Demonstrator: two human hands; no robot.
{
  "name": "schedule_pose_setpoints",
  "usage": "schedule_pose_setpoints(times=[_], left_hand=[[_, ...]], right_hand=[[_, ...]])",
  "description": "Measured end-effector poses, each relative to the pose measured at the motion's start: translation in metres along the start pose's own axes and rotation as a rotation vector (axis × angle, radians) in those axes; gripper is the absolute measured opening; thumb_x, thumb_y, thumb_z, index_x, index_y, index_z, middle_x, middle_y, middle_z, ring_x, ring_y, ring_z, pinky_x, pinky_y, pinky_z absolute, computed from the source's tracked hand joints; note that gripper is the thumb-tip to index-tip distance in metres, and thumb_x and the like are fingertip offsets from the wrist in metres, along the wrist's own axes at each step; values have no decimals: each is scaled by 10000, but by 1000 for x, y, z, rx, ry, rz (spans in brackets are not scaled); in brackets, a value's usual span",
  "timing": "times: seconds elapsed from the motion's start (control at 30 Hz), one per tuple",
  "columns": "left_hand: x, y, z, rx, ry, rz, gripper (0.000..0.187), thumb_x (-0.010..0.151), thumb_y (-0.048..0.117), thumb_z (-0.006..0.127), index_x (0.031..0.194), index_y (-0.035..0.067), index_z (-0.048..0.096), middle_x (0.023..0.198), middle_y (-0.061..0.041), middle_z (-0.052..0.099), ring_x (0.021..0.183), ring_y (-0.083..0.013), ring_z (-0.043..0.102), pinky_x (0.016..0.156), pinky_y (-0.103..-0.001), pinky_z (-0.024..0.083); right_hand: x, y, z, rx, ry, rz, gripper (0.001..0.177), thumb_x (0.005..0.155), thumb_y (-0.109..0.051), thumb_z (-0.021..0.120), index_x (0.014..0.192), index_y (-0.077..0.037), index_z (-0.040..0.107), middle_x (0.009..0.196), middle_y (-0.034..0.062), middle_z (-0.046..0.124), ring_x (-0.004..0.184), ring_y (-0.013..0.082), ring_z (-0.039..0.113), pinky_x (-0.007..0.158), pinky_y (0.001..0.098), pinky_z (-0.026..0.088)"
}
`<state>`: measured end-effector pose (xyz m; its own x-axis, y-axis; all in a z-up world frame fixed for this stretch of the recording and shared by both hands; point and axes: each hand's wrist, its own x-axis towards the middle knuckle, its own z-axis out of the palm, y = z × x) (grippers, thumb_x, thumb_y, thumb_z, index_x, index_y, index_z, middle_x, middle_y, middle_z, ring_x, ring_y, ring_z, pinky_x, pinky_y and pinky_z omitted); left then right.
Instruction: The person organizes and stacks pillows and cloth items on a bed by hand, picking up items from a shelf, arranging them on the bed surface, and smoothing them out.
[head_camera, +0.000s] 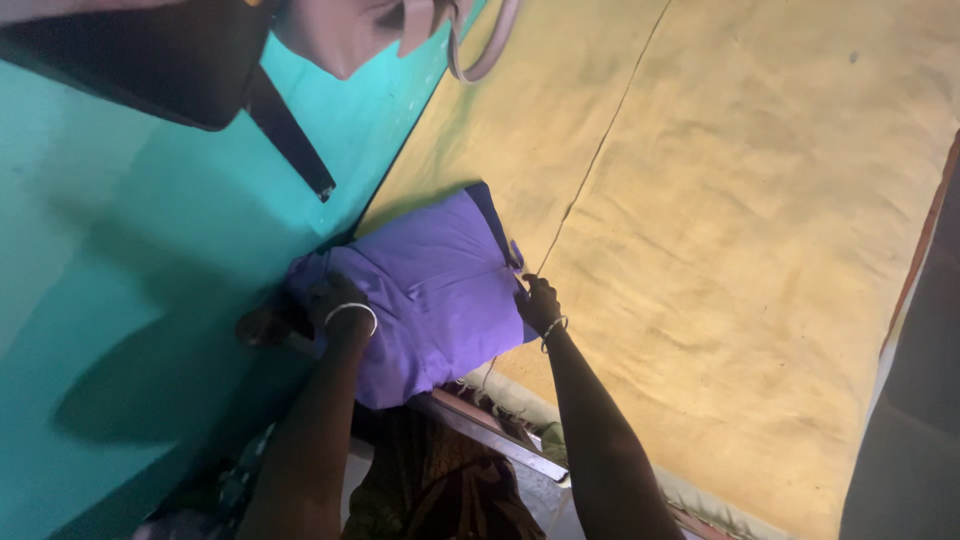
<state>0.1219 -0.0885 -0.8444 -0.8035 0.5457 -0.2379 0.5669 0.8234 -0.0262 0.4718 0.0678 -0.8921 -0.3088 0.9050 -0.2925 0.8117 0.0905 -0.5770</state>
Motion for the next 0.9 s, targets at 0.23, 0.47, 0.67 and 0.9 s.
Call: schedule_pose_setpoints(times=[0.23,0.47,0.67,0.9], left_hand=[[-13,-3,-26,-141,15,38,495,971,378,629,1341,72,513,1180,-230,673,1066,-414,681,854,-528,568],[-11,12,-45,-213,-47,89,270,963,232,634,1207,120,596,956,-207,737,909,-424,721,779,-531,568],[-18,34,-76,-564,156,184,120,886,136,635,970,129,720,987,-151,754,915,-391,713,767,-510,552],[4,60,-114,-859,288,460,176,911,27,581,983,106,720,955,-168,746,920,-362,732,770,-433,564]], right_hand=[[-1,16,24,159,24,23,927,810,-574,805,1410,39,455,1160,305,632,1097,450,618,929,503,505],[-14,18,36,96,17,223,530,852,-551,727,954,-31,703,907,185,738,879,369,717,800,469,552],[-22,10,-17,342,-13,49,309,927,-337,683,792,-59,672,662,111,623,637,202,581,621,370,475],[-57,-33,-116,766,-87,-21,326,986,-160,656,696,-49,557,631,-49,488,611,67,430,568,272,381]])
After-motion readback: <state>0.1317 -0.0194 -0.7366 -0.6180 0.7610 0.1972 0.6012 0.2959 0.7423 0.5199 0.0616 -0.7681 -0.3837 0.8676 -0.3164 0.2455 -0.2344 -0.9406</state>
